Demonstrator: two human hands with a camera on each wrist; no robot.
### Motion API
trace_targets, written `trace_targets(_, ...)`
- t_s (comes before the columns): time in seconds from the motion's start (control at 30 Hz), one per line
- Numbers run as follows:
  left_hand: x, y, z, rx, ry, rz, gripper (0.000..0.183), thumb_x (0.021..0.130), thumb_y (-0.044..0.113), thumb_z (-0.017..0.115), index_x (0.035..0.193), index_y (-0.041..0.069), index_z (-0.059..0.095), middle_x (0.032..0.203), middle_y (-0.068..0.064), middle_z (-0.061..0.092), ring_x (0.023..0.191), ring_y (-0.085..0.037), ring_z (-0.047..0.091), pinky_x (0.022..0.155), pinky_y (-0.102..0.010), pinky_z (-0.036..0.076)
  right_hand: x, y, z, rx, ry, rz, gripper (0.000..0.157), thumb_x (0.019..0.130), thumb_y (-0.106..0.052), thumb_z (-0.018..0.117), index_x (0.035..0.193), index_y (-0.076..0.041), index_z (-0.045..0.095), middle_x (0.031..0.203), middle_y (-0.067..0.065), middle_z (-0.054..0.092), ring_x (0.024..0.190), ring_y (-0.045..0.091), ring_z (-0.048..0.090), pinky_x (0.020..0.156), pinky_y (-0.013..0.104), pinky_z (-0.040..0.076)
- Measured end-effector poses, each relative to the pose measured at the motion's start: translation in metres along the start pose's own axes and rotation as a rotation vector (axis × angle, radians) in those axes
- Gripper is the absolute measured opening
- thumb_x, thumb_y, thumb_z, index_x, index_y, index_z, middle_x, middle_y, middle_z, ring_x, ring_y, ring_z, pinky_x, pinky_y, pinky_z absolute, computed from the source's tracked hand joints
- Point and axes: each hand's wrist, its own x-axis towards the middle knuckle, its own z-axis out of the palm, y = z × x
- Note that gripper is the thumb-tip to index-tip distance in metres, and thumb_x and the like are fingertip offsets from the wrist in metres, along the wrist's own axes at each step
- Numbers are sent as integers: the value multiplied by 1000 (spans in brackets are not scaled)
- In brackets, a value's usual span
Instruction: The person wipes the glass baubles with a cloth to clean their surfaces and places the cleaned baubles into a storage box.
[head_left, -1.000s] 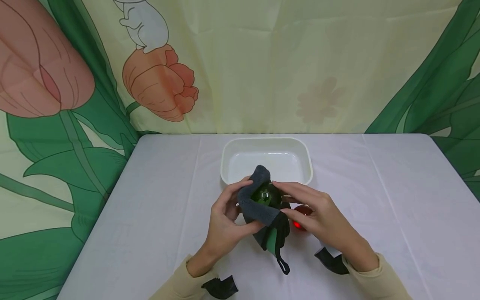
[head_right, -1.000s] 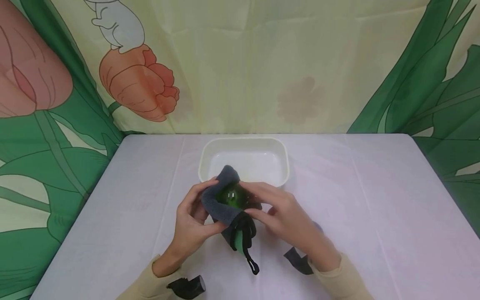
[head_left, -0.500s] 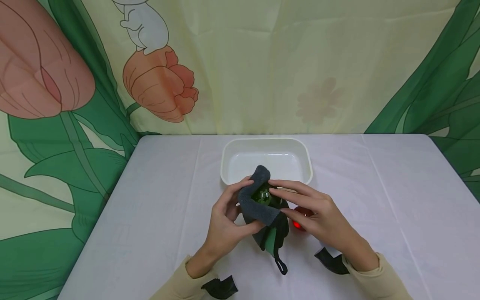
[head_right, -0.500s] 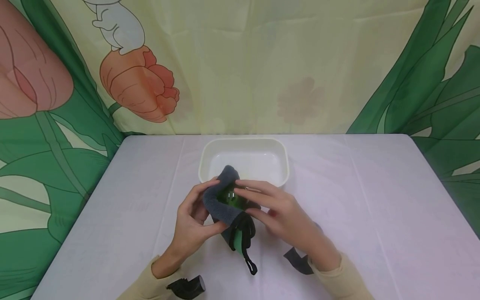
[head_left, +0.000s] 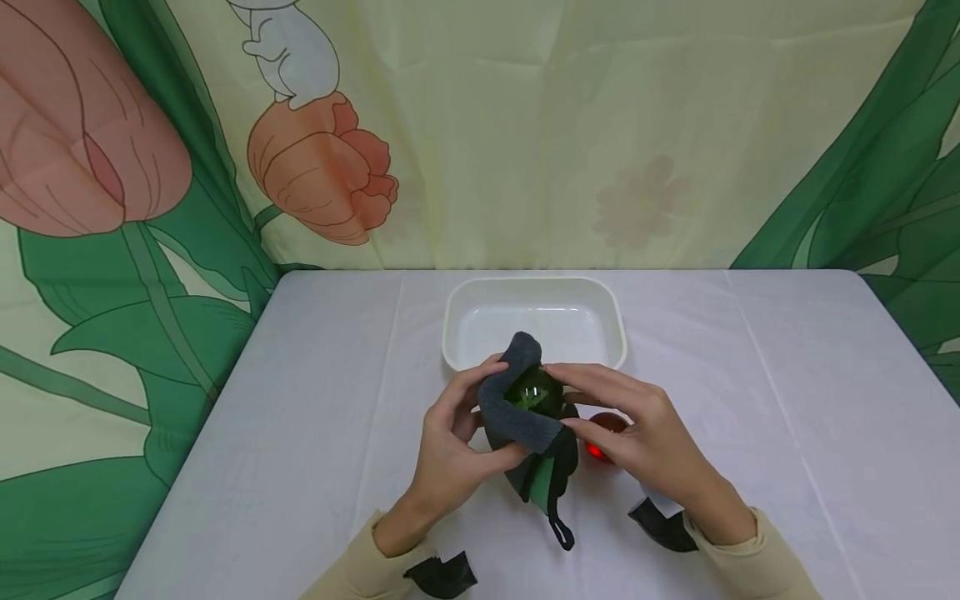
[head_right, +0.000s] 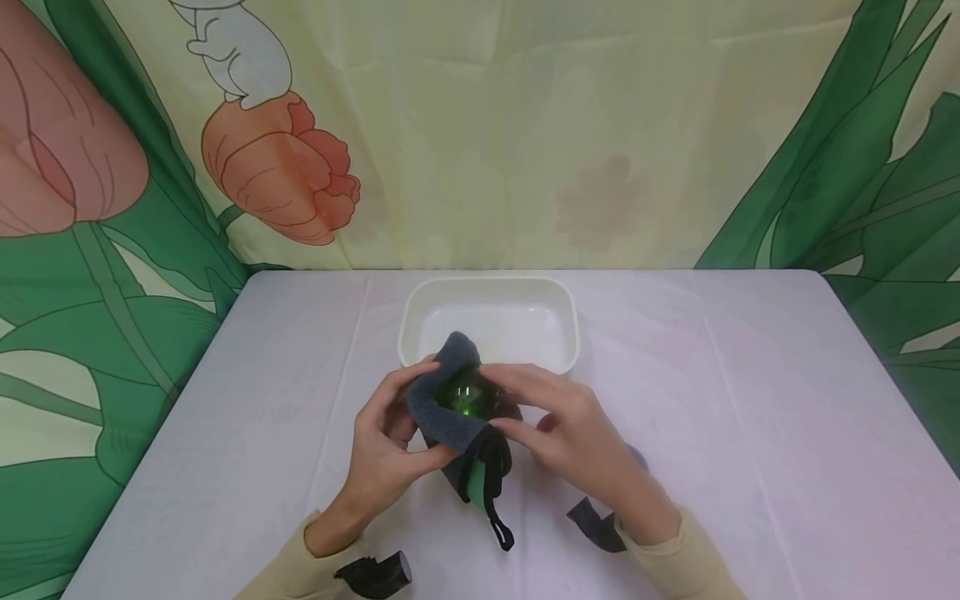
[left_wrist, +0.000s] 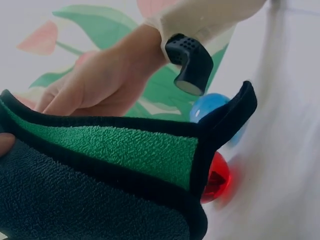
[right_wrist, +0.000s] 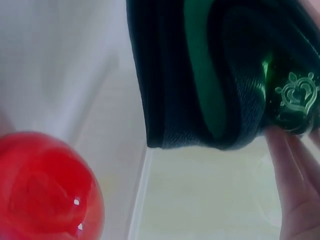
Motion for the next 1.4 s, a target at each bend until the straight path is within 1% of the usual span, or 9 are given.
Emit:
trace_targets(0.2,0,0,0,4,6,8,70,66,-12,74,128,3,46,137,-12,43,117,-31,50,79,-39,52,4,1,-1,-23,-22,-207,40,87,-18,64,123,-2,57,128,14,52,110,20,54,64,14,48)
trace_targets(0.33,0,0,1,0,4,6,69,67,-11,74,128,3,46,138,-12,42,116,-31,50,79,-38,52,6,2,-1,-35,-17,-285,37,92,-24,55,120,0,59,126,18,53,104,18,55,59,13,42)
trace_targets(0.47,0,0,1,-4,-3,5,68,68,-10,74,129,2,45,137,-13,42,114,-31,52,79,-38,52,4,2,-1,-58,-8,-255,38,92,-26,56,120,-2,59,126,16,53,90,14,54,56,10,40)
trace_targets(0.6,0,1,1,-8,-22,6,69,69,-9,74,130,2,44,138,-13,42,114,-31,52,80,-38,52,1,2,-1,-32,-3,-170,42,84,-16,67,123,-3,58,125,12,55,94,15,61,61,12,49)
trace_targets(0.73,1,1,1,-2,-29,9,70,68,-10,74,130,2,44,138,-13,41,114,-31,51,80,-39,51,-1,0,0,21,-7,-47,58,71,5,74,125,-4,56,124,9,56,98,19,63,68,26,53)
trace_targets(0.87,1,1,0,5,-19,15,69,66,-12,74,128,2,45,137,-13,42,113,-31,52,80,-39,52,0,-1,-1,33,-23,6,60,71,6,74,127,-6,55,124,7,56,99,19,63,70,28,53)
trace_targets(1.17,1,0,-1,-14,-8,31,69,65,-14,72,128,1,45,137,-14,42,115,-32,50,80,-40,51,6,0,-2,-61,-13,-313,38,89,-23,60,119,0,60,125,18,53,110,22,54,72,12,47)
trace_targets(1.27,0,0,-1,-22,-10,31,68,66,-12,74,127,0,46,137,-14,42,114,-33,51,79,-39,52,7,0,-1,-56,-6,-353,36,91,-22,57,117,2,60,123,20,54,107,23,55,72,12,47)
trace_targets(1.4,1,4,-1,-24,-6,31,68,66,-12,75,127,0,46,135,-14,44,112,-32,52,76,-37,52,5,0,-1,-63,-8,-303,39,90,-23,59,120,2,58,124,18,54,94,16,57,60,10,44)
